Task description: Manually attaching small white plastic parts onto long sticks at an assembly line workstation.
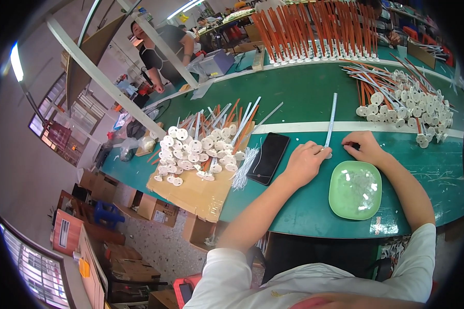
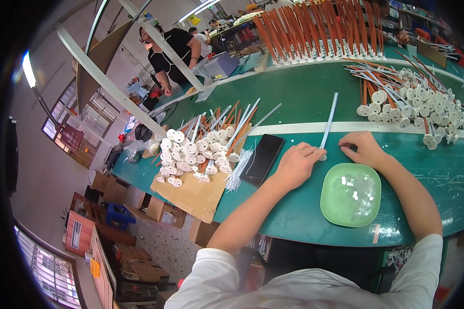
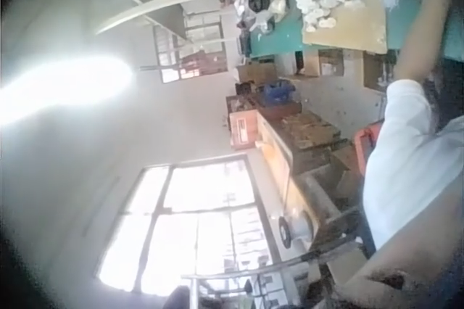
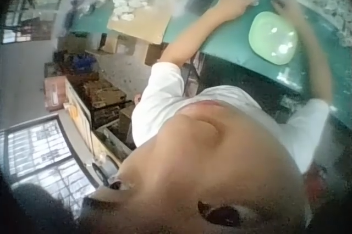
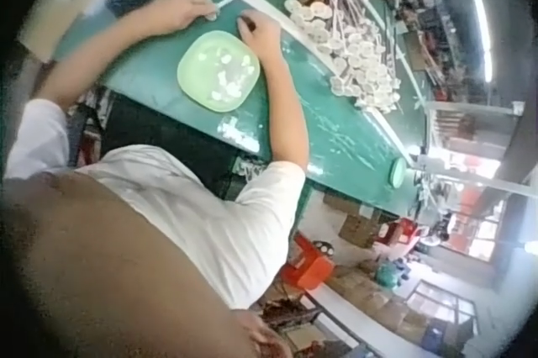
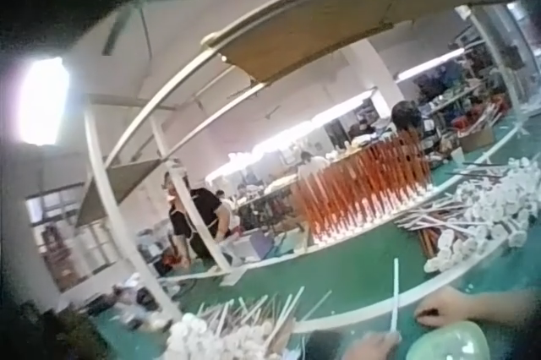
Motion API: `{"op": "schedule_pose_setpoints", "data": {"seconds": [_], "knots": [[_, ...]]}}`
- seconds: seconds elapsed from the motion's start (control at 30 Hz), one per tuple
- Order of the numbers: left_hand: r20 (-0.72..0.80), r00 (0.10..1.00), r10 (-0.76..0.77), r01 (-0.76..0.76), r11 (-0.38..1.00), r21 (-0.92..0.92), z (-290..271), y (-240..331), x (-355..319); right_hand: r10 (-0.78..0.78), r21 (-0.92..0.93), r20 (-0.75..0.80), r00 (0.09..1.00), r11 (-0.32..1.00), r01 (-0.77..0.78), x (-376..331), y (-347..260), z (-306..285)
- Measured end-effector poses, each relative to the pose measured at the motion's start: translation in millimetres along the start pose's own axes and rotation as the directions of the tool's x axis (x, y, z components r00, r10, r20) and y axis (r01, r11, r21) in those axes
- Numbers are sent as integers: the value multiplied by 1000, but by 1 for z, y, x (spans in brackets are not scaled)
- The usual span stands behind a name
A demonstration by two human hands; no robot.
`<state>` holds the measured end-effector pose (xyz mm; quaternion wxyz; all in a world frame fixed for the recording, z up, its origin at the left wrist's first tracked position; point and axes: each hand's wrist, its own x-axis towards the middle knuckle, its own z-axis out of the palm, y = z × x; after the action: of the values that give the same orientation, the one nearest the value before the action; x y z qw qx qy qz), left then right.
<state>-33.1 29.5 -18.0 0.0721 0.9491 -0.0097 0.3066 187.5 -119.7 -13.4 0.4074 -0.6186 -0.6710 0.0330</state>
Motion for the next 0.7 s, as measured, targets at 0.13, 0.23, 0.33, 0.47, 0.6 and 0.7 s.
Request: {"op": "schedule_pose_setpoints", "data": {"seconds": [0.13, 0.23, 0.33, 0.47, 0.6, 0.7], "knots": [[12, 1000, 13, -14, 999, 40, -4, 1, 1, 30, -9, 16, 999, 1000, -30, -1, -2, 0], [53, 999, -13, 11, 999, 32, -5, -1, 0, 23, 1, 10, 1000, 1000, -23, 0, -1, 0], [57, 998, -30, 28, 999, 33, -5, 2, 1, 29, 10, 0, 1000, 1000, -29, -2, 0, 1], [45, 999, -20, 18, 999, 43, -6, 1, -2, 54, -20, 29, 998, 998, -53, -2, -4, -1], [62, 998, 3, -6, 999, 43, -11, -1, -2, 40, 0, 11, 999, 999, -40, -1, -3, -1], [67, 998, 2, -6, 999, 49, -12, 1, -3, 26, -12, 11, 1000, 1000, -26, 0, -3, 0]]}}
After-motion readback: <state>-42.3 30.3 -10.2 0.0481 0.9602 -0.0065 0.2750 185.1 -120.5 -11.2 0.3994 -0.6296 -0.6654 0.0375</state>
